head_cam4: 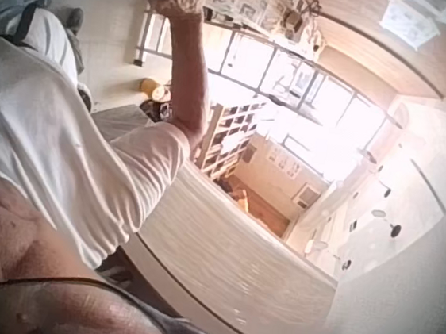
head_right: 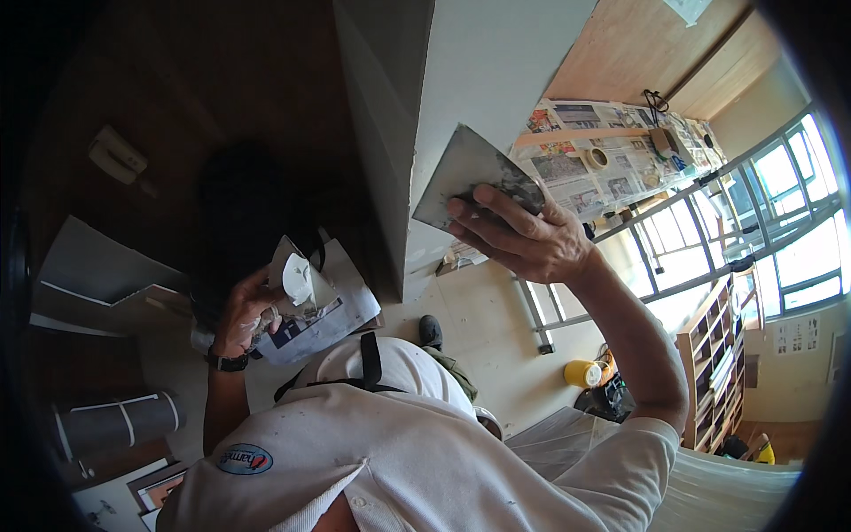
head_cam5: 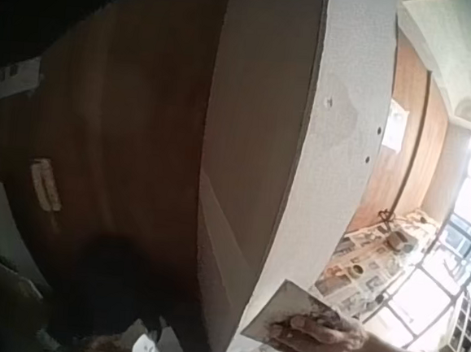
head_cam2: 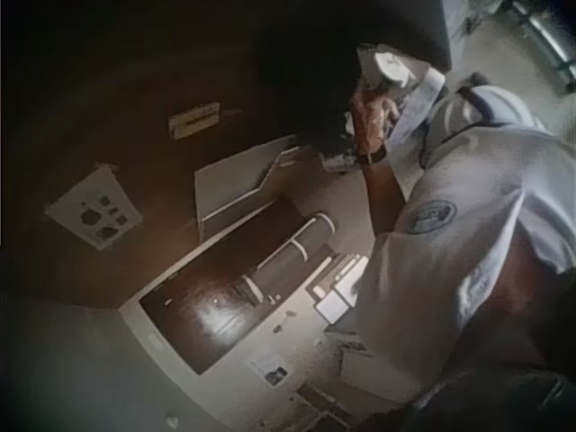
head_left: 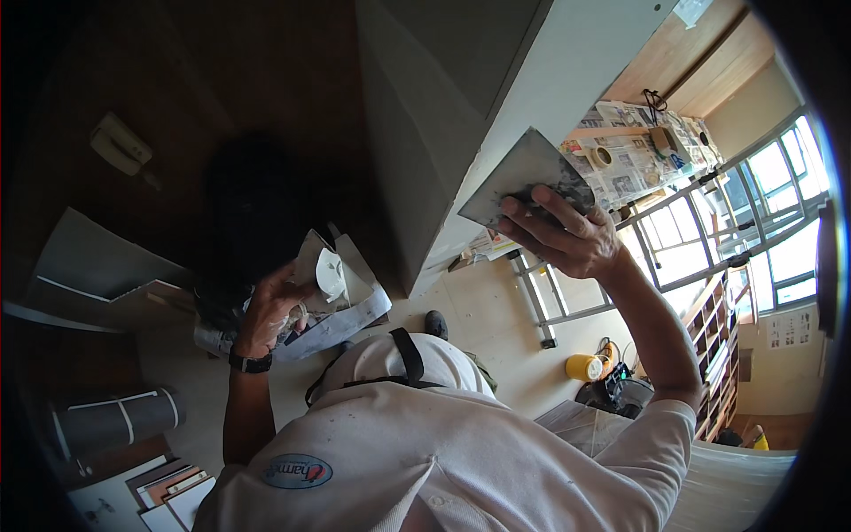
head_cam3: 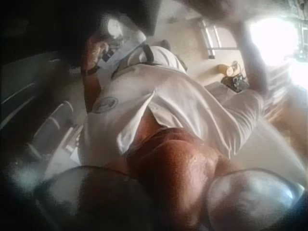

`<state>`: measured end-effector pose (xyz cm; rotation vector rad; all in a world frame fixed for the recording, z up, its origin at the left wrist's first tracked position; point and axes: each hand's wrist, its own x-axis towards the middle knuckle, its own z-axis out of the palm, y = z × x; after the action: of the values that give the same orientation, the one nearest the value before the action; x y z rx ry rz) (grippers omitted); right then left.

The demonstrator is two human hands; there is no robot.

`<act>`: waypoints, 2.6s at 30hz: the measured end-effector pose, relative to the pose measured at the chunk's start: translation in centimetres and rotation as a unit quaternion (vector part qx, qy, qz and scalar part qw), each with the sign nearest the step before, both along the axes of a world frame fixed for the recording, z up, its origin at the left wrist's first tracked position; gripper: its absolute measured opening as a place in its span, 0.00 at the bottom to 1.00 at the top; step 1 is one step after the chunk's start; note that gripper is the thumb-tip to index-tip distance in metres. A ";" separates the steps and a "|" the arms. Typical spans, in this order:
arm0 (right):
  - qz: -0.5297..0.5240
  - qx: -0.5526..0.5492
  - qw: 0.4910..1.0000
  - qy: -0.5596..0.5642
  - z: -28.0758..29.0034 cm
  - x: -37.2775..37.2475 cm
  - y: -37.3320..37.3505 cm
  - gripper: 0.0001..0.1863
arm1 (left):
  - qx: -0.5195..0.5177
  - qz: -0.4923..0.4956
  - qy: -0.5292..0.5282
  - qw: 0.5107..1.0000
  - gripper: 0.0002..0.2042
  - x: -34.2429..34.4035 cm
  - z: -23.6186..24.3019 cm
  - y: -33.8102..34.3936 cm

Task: The person applies mesh tape to a corner joint, cuts the tape with a utility knife, and then applies plaster over the mesh with a putty knife.

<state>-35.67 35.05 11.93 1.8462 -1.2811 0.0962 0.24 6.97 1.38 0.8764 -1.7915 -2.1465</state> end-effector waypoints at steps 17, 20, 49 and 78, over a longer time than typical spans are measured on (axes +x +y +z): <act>-0.013 0.020 0.999 -0.038 -0.8 -2.7 -0.3 0.14 | 0.012 0.024 -0.009 1.000 0.25 0.3 -0.4 -0.3; -0.037 0.032 0.999 -0.022 -1.3 -4.3 1.1 0.15 | 0.006 0.019 -0.011 1.000 0.25 0.1 -0.2 -0.3; 0.001 -0.391 0.501 -0.772 -6.8 11.6 -3.4 0.19 | 0.019 -0.012 -0.003 1.000 0.22 -0.3 -0.4 -0.2; -0.092 -0.297 0.757 -0.574 -8.1 17.6 -10.9 0.38 | -0.004 0.000 -0.041 0.999 0.22 1.7 -0.1 -3.0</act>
<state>-18.10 24.15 3.78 0.9866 -1.8826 1.5410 1.95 3.93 1.24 0.9766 -1.8369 -2.1306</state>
